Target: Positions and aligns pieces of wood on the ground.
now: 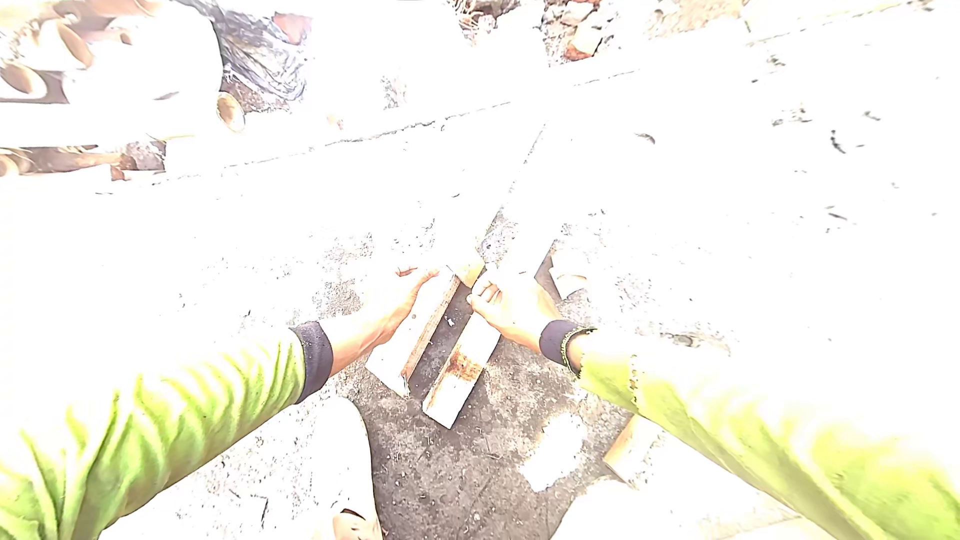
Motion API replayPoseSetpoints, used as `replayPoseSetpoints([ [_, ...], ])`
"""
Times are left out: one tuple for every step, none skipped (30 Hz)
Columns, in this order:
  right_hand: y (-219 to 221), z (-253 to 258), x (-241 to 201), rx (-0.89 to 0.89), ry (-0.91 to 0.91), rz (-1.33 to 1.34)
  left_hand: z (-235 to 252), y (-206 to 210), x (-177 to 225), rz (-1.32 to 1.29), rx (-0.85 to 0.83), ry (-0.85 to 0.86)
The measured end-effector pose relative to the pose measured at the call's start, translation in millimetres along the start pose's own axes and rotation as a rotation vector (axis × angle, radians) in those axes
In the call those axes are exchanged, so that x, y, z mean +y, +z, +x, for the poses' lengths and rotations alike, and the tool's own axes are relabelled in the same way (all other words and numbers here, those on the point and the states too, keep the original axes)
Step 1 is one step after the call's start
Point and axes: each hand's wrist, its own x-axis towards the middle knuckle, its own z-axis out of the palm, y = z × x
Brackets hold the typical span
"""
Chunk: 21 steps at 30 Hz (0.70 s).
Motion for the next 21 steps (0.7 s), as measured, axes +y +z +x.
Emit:
replayPoseSetpoints([
  [0.0,-0.1,-0.7,-0.002,0.003,-0.002,-0.4,-0.3,1.0,0.005,0.000,0.004],
  [-0.6,-0.5,-2.1,-0.007,0.009,-0.003,-0.9,-0.3,1.5,0.007,0.003,0.010],
  [-1.5,-0.9,-3.9,-0.011,0.015,0.000,-1.3,-0.4,1.8,0.007,0.005,0.012],
  [-2.7,-1.1,-5.5,-0.016,0.021,0.002,-1.4,-0.7,2.2,0.005,0.002,0.012],
  [-3.3,-1.0,-5.9,-0.018,0.020,0.000,-1.1,-0.8,2.3,0.006,0.000,0.008],
  [-2.9,-0.9,-5.0,-0.017,0.017,0.002,-1.1,-0.5,2.5,0.007,0.001,0.001],
  [-1.9,-0.8,-3.5,-0.015,0.014,0.004,-1.4,0.2,3.1,0.004,0.005,-0.004],
  [-0.9,-0.7,-1.9,-0.013,0.011,0.004,-1.4,0.6,3.7,0.007,0.012,-0.009],
  [-0.2,-0.4,-0.4,-0.010,0.008,0.004,-1.6,0.5,5.0,0.012,0.013,-0.014],
  [0.4,-0.1,1.2,-0.006,0.005,0.003,-1.5,0.4,5.6,0.017,0.011,-0.020],
  [1.0,-0.2,2.8,-0.003,0.004,0.004,-1.0,0.3,5.3,0.015,0.012,-0.024],
  [1.5,-0.4,4.1,-0.004,0.002,0.005,-0.8,0.1,4.5,0.010,0.009,-0.026],
  [1.9,-0.7,5.0,-0.001,0.001,0.003,-0.3,-0.3,3.1,0.003,0.004,-0.022],
  [2.1,-0.9,5.6,0.005,-0.003,0.000,0.5,-0.6,1.3,-0.001,0.002,-0.006],
  [1.8,-1.0,5.6,0.004,-0.002,-0.002,1.4,-0.5,-0.2,0.003,0.001,0.016],
  [1.3,-1.2,5.2,0.002,-0.001,-0.004,2.0,-0.5,-0.8,0.011,0.002,0.031],
  [0.2,-1.7,3.9,-0.004,0.006,-0.005,2.2,-0.7,-0.8,0.028,0.002,0.035],
  [-1.3,-2.4,1.9,-0.010,0.016,-0.005,2.1,-1.2,-0.5,0.040,-0.007,0.034],
  [-2.0,-2.6,0.7,-0.012,0.020,-0.010,2.4,-1.6,-0.7,0.048,-0.013,0.040],
  [-2.0,-2.4,0.0,-0.010,0.019,-0.010,2.5,-1.9,-0.8,0.058,-0.016,0.048],
  [-1.4,-2.0,0.1,-0.006,0.014,-0.006,2.3,-2.4,-0.9,0.064,-0.020,0.052],
])
